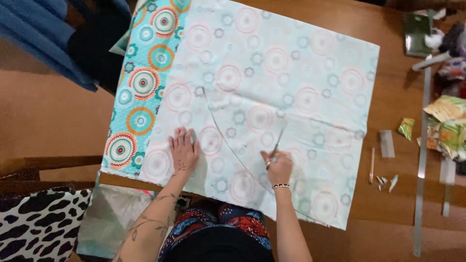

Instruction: The person uses scissors to cut a large piece of patterned fabric laid out on a wooden table. They trim the edges and make straight cuts along the material while a black cat walks around their feet.

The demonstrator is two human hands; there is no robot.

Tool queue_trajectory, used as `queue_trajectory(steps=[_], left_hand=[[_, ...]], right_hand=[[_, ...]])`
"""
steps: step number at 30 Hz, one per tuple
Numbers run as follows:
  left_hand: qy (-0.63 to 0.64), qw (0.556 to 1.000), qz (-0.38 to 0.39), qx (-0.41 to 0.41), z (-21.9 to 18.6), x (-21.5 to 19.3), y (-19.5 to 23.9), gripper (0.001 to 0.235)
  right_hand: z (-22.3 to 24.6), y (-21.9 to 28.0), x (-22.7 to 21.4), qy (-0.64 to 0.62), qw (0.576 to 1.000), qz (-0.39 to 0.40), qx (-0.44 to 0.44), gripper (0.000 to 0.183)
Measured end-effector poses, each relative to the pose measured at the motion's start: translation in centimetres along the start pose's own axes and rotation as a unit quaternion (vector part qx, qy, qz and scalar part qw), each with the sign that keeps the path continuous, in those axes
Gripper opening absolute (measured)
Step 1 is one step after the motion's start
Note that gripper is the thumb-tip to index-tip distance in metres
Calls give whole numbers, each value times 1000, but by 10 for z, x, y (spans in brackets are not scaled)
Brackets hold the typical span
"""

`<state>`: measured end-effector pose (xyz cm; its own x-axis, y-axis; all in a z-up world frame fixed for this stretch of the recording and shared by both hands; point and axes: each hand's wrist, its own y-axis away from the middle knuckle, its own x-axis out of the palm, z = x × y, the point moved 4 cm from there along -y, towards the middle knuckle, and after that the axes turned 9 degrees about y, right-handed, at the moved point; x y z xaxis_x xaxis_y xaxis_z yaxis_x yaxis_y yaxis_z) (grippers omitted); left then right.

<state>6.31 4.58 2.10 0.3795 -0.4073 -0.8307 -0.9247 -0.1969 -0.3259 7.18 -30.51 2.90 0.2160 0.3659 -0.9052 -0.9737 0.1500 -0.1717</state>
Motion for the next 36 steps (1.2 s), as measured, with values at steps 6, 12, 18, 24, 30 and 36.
queue_trajectory(steps=[6,12,18,24,30,36], left_hand=[[5,999,34,-24,11,19,10,53],[-2,996,72,-47,9,18,10,54],[-10,989,127,-75,5,15,5,53],[-70,971,150,-174,27,53,8,60],[-5,985,146,-96,-118,25,48,51],[142,965,169,143,-204,79,175,51]], right_hand=[[-47,14,-41,97,987,-111,67,62],[-57,23,-48,87,978,104,156,59],[-87,9,-37,97,948,225,206,67],[-102,-5,-55,77,947,289,117,56],[-78,-17,-110,79,932,349,60,57],[-105,-17,-70,-5,936,350,28,60]])
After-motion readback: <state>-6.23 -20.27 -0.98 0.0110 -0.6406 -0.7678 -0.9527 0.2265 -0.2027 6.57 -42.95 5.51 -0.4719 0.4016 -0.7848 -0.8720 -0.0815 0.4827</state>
